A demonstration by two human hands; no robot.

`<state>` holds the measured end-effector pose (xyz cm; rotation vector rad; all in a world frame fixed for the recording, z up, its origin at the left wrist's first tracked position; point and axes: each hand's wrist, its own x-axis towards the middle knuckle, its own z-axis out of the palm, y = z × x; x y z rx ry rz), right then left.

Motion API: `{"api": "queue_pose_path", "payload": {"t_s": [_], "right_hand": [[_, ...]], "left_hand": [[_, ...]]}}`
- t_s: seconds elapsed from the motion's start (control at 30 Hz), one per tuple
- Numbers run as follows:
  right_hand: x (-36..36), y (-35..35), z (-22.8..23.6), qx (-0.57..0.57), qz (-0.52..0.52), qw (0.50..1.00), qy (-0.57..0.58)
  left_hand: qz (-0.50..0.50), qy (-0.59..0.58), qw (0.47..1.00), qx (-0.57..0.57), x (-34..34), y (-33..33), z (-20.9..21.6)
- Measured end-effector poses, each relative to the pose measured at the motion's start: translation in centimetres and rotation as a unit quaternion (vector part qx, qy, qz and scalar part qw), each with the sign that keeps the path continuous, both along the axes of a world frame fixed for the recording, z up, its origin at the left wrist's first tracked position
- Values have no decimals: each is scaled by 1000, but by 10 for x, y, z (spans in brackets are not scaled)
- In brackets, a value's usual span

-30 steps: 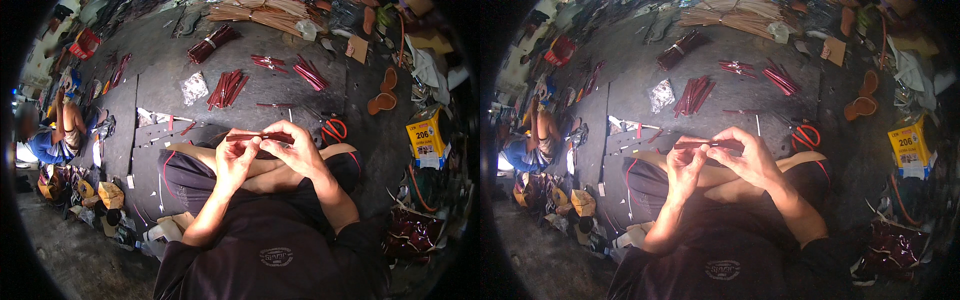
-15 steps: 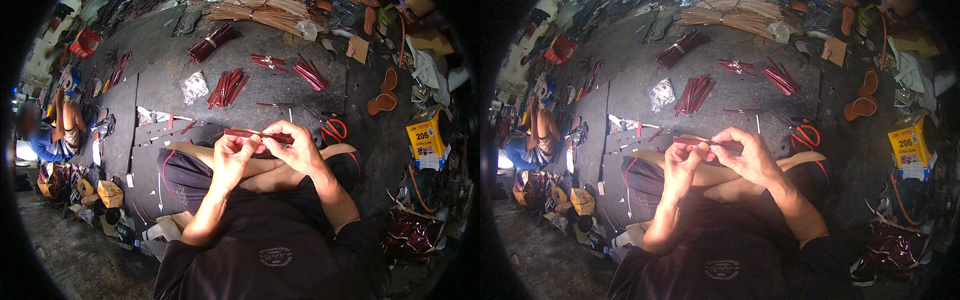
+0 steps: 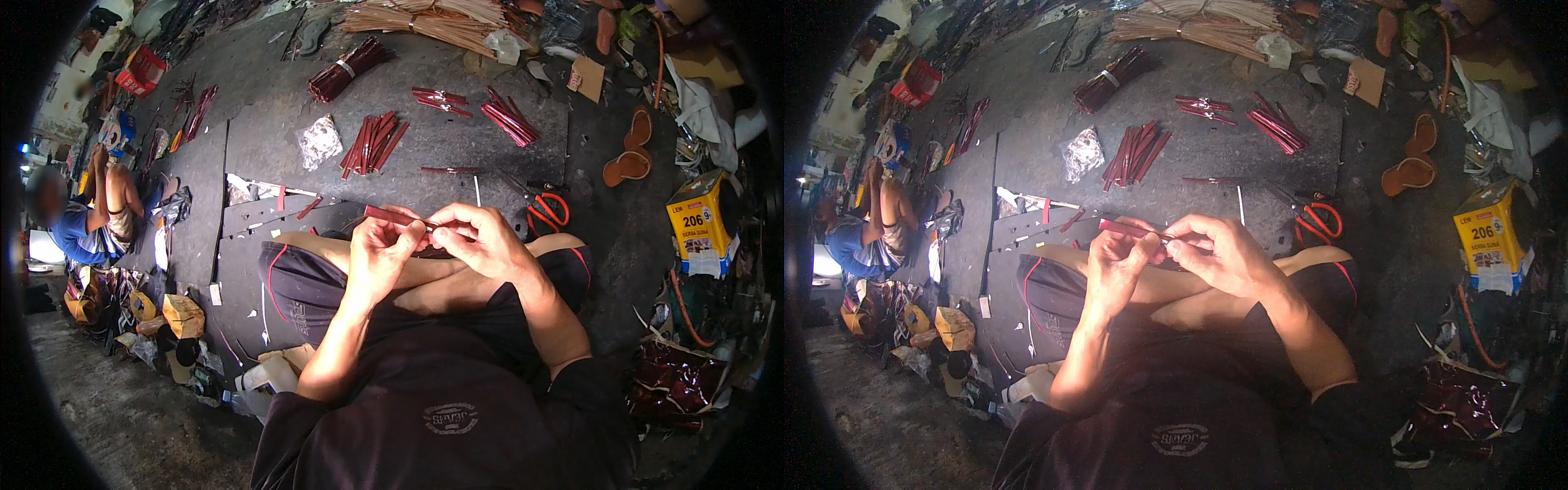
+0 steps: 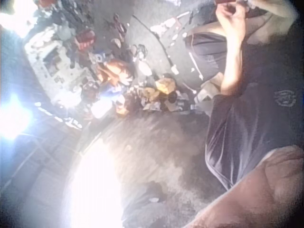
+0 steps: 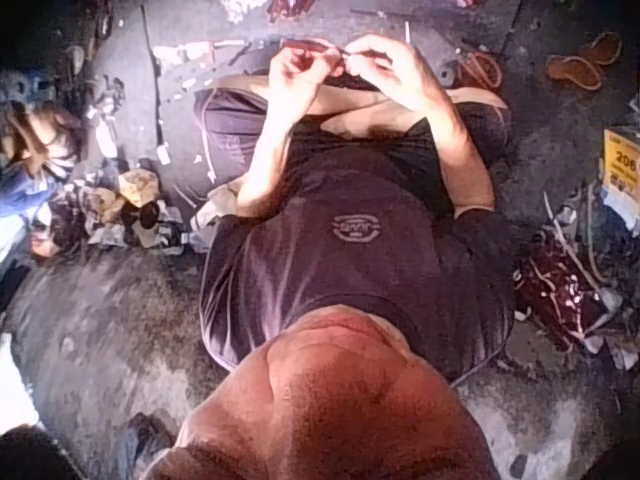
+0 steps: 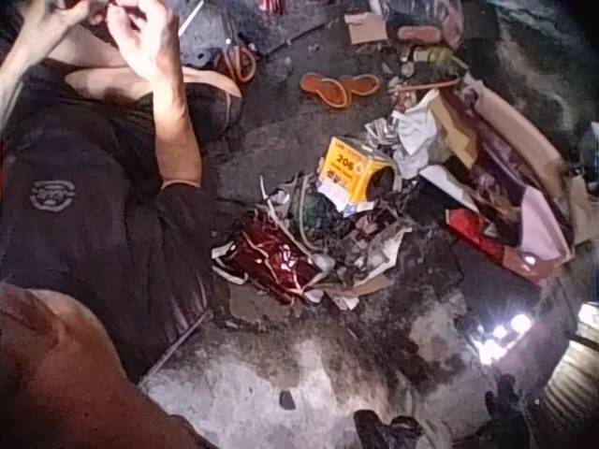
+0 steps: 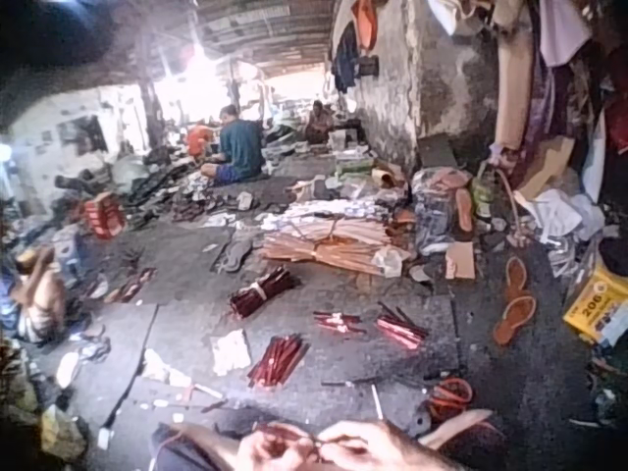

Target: The person sits on the floor and repeatedly cuts red plastic strips into shorter pieces using red-handled scissors. They then insert a small white object into the cut strips and place the finished pieces on the floor.

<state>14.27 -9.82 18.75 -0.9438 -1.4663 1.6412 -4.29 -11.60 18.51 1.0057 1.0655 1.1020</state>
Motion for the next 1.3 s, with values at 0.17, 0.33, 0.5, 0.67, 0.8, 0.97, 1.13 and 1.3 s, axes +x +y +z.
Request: {"api": "queue_pose_path", "payload": {"t_s": [0.17,0.33,0.5,0.67,0.8,0.97,1.13,1.3], "right_hand": [[-6,-1,8,139,-37,974,-174],[-7,4,-3,64,-11,977,-202],[-6,-2,-2,1,-88,994,-70],[-9,-4,5,230,-114,955,-151],[-2,-2,6,118,-74,981,-134],[-9,-3,2,50,-46,995,-77],[-8,1,-6,-70,-64,995,-20],[20,6,-8,-104,-52,993,-1]], "left_hand": [[18,57,998,15,9,-5,-7],[2,61,998,34,2,-4,-15],[-14,-63,998,14,-18,6,-25],[21,-154,987,-43,-15,4,-15],[26,-88,996,5,-15,2,-15],[48,-56,996,41,-6,-2,-8],[98,-93,991,-8,-11,2,-21],[85,-97,992,-16,-18,5,-27]]}}
